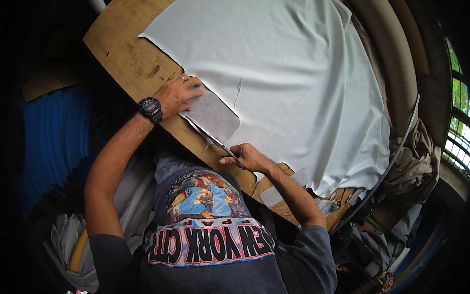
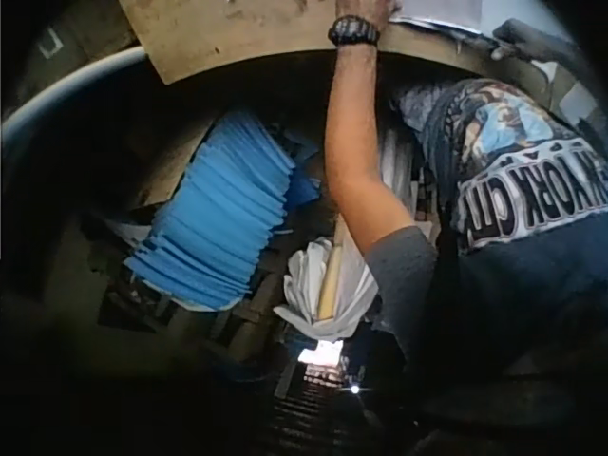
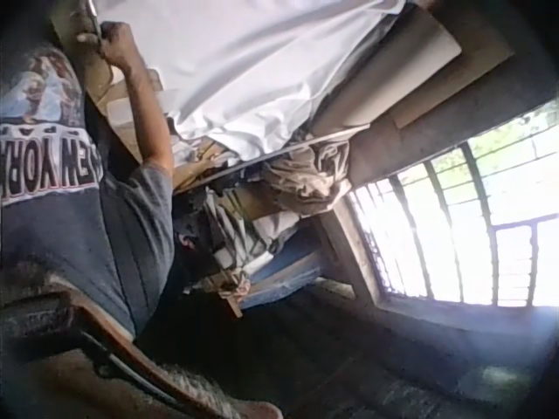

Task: Cutting a specific pattern piece from a larger sheet of fabric using tailor's scissors.

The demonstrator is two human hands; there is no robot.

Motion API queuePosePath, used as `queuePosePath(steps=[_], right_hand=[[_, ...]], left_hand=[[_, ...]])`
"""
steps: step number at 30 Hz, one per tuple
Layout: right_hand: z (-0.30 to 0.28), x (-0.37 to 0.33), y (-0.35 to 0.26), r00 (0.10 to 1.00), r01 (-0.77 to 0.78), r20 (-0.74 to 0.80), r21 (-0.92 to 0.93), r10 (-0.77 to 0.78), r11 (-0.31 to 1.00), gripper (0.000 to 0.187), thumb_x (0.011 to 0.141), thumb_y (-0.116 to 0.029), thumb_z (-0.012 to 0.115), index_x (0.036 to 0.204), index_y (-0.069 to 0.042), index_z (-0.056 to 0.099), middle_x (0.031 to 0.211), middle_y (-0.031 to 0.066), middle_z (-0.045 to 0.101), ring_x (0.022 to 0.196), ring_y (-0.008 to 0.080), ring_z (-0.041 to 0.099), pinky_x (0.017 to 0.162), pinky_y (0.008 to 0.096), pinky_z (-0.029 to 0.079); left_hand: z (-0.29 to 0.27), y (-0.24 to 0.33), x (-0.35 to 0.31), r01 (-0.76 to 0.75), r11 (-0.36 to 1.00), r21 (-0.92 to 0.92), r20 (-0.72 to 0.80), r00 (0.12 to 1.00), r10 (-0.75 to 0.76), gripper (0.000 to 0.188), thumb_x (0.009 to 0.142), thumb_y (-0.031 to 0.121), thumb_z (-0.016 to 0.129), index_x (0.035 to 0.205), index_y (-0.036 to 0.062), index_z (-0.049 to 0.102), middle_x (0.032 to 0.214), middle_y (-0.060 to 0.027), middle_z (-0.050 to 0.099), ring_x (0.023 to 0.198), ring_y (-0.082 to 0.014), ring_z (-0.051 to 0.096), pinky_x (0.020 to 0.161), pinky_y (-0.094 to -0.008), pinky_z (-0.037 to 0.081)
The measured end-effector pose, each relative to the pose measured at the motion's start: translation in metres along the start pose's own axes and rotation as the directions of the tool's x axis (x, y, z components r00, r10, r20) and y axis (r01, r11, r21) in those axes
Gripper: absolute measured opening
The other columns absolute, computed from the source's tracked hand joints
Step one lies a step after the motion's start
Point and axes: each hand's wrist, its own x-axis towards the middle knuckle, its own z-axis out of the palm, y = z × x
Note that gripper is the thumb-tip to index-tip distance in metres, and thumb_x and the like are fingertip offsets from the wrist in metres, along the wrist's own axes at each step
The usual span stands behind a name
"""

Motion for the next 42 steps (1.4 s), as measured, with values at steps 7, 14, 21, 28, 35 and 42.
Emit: queuePosePath(steps=[7,14,21,28,35,42], right_hand=[[0.001,0.012,-0.02,0.999,-0.037,-0.024,0.065,0.039,0.997,0.057,0.083,-0.054,0.077,0.066,-0.003,0.058,0.054,-0.0047,0.039,0.054,0.009,0.038,0.05,0.0336,0.029],[0.002,0.013,-0.028,0.999,-0.019,-0.026,0.03,0.02,0.999,0.06,0.084,-0.054,0.076,0.064,-0.002,0.056,0.053,-0.003,0.041,0.054,0.0091,0.039,0.05,0.0333,0.03],[0.005,0.015,-0.03,0.999,-0.04,-0.038,-0.074,0.037,0.996,0.063,0.082,-0.06,0.075,0.064,-0.002,0.055,0.054,0.0003,0.045,0.053,0.011,0.043,0.049,0.0339,0.034],[0.003,0.028,-0.046,0.997,-0.023,-0.069,-0.115,0.015,0.993,0.063,0.082,-0.061,0.074,0.069,-0.001,0.059,0.054,0.0012,0.045,0.055,0.0124,0.044,0.053,0.0344,0.036],[0.003,0.034,-0.045,0.999,-0.032,-0.034,-0.051,0.03,0.998,0.063,0.082,-0.062,0.074,0.069,-0.001,0.059,0.055,0.0015,0.046,0.056,0.0127,0.047,0.053,0.0341,0.037],[0.006,0.045,-0.054,0.995,-0.05,-0.084,-0.077,0.044,0.996,0.066,0.08,-0.063,0.075,0.066,-0.001,0.056,0.055,0.0013,0.046,0.054,0.0126,0.047,0.051,0.0341,0.037]], left_hand=[[-0.001,-0.006,0.002,-0.034,0.999,-0.005,0.004,0.999,0.034,0.058,0.07,0.019,0.084,0.123,0.0143,0.064,0.134,-0.0047,0.053,0.124,-0.0287,0.05,0.106,-0.0418,0.044],[-0.006,-0.024,0.005,-0.131,0.99,0.056,0.033,0.991,0.129,0.038,0.078,0.005,0.071,0.116,0.0115,0.067,0.131,-0.0037,0.055,0.119,-0.0283,0.055,0.099,-0.0373,0.052],[-0.019,-0.036,0.036,-0.233,0.972,0.034,0.239,0.946,0.218,0.022,0.087,0.006,0.057,0.105,0.0137,0.068,0.12,-0.0031,0.057,0.111,-0.0269,0.058,0.092,-0.0361,0.056],[-0.019,-0.037,0.033,-0.273,0.958,0.088,0.265,0.933,0.242,0.02,0.091,0.009,0.054,0.104,0.0143,0.068,0.119,-0.0028,0.056,0.113,-0.0262,0.059,0.09,-0.0362,0.058],[-0.02,-0.037,0.034,-0.279,0.956,0.089,0.269,0.931,0.246,0.022,0.09,0.007,0.054,0.106,0.0146,0.068,0.121,-0.0028,0.056,0.115,-0.0263,0.058,0.09,-0.036,0.058],[-0.02,-0.037,0.032,-0.272,0.958,0.089,0.246,0.938,0.244,0.025,0.089,0.005,0.055,0.108,0.0147,0.069,0.122,-0.0029,0.056,0.115,-0.0256,0.058,0.091,-0.0356,0.058]])
